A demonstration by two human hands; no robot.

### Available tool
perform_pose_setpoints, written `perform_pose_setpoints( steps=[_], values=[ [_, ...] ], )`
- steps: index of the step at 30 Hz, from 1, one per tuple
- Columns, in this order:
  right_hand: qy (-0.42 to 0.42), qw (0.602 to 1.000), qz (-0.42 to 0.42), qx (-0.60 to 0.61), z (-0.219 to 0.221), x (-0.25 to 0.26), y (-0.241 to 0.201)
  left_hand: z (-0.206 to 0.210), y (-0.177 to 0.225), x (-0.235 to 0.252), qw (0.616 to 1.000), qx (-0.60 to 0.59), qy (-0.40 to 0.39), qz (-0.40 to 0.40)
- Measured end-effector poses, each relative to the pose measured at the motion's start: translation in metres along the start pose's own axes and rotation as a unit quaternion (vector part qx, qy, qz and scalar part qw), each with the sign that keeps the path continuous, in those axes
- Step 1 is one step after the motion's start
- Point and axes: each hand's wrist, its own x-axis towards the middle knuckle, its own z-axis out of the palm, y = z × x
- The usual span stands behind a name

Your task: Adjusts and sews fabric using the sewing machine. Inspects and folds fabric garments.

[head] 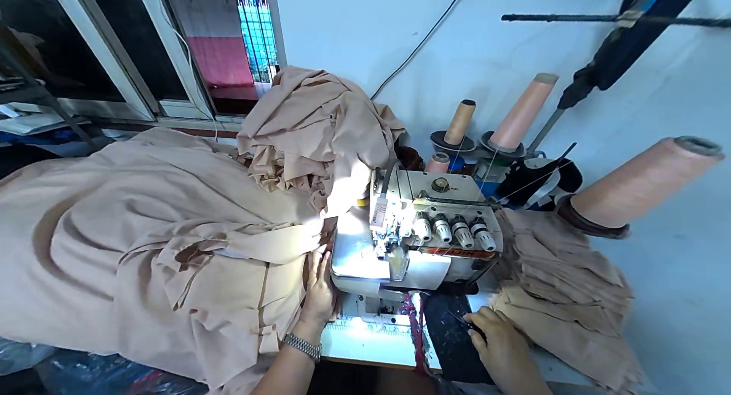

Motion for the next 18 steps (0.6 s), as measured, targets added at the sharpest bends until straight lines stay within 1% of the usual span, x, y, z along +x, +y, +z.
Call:
perform_pose_setpoints(
  steps=[3, 5, 7, 9, 11, 12, 15, 18],
  values=[
    [0.014, 0.998, -0.053, -0.033, 0.002, -0.008, 0.006, 0.0, 0.001, 0.0, 1.0, -0.005, 0.001, 0.002],
    [0.022, 0.996, -0.067, -0.053, 0.002, -0.013, 0.009, -0.001, 0.002, 0.0, 1.0, -0.012, -0.002, 0.0],
    [0.054, 0.994, -0.073, -0.053, 0.0, -0.014, 0.012, -0.002, -0.001, 0.0, 1.0, -0.011, -0.003, -0.001],
    [0.098, 0.992, -0.077, -0.031, -0.005, -0.011, 0.006, -0.003, 0.0, 0.002, 1.0, 0.007, 0.009, 0.01],
    [0.136, 0.988, -0.068, -0.007, -0.005, -0.007, -0.008, -0.005, -0.001, 0.003, 1.0, 0.023, 0.011, 0.012],
    [0.133, 0.99, -0.053, -0.004, -0.003, -0.006, -0.016, -0.005, -0.002, 0.004, 0.999, 0.03, 0.007, 0.008],
    [0.076, 0.997, 0.002, -0.021, 0.018, -0.005, -0.027, -0.002, 0.004, 0.001, 0.999, 0.018, 0.014, -0.023],
    [0.133, 0.991, 0.006, -0.002, 0.037, -0.001, -0.017, -0.006, 0.033, -0.01, 0.995, 0.051, -0.001, -0.083]
  ],
)
